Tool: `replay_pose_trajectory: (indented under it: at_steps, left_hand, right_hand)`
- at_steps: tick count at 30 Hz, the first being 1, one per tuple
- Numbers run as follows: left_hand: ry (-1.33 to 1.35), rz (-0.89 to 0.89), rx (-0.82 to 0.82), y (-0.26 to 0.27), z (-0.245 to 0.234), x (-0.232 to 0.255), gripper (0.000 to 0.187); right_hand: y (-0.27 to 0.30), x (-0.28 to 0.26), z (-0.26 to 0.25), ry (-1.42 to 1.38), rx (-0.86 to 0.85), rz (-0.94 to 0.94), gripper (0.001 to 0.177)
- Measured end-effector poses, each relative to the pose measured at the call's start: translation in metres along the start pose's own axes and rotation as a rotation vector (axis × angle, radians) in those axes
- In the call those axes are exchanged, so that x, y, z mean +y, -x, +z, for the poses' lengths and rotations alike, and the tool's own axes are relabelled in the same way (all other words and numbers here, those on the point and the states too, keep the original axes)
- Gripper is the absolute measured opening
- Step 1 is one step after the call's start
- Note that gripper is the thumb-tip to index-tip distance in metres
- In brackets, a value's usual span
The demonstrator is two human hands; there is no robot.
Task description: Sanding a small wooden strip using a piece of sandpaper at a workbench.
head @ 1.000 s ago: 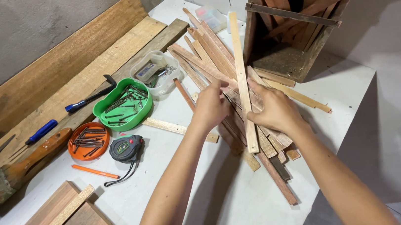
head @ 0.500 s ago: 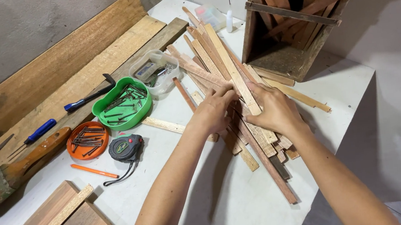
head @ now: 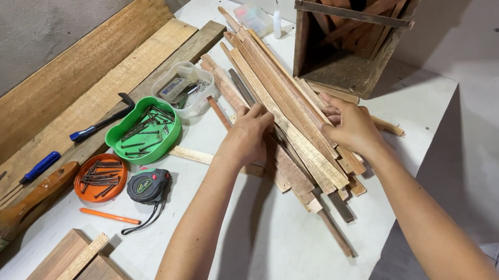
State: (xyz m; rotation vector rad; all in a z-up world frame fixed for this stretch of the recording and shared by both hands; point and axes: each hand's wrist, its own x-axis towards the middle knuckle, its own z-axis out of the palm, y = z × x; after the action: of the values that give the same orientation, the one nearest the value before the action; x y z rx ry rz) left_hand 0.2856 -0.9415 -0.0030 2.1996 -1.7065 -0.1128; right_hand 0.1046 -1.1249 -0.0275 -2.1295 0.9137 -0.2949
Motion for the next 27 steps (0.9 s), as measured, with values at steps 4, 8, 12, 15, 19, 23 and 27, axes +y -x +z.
replay_pose_trajectory:
  at_steps: [4, 8, 12, 15, 19, 23, 27]
  left_hand:
    - [-0.058, -0.133, -0.076, -0.007, 0.018, -0.011, 0.035]
    - [0.021, 0.086, 0.101, -0.023, 0.033, 0.005, 0.074]
    - [-0.04, 0.048, -0.096, -0.029, 0.016, 0.045, 0.098]
    - [-0.13, 0.071, -0.126, -0.03, 0.014, 0.039, 0.079]
    - [-0.005, 0.181, 0.107, -0.01, 0.02, 0.014, 0.045]
    - [0.103, 0.101, 0.093, -0.001, 0.022, -0.001, 0.014]
    - [0.106, 0.137, 0.157, 0.003, 0.02, -0.009, 0.009]
  right_hand:
    - [0.005, -0.02, 0.002, 0.113, -0.016, 0.076, 0.095]
    - [0.005, -0.022, -0.002, 0.074, -0.01, 0.074, 0.103]
    - [0.009, -0.022, -0.004, 0.019, 0.032, 0.086, 0.097]
    - [0.004, -0.012, -0.004, 0.044, 0.012, 0.051, 0.094]
    - [0.001, -0.002, -0.003, 0.027, 0.013, -0.003, 0.082]
    - [0.024, -0.039, -0.013, 0.049, -0.039, 0.157, 0.06]
    - [0.013, -0.007, 0.004, 0.219, 0.126, -0.224, 0.037]
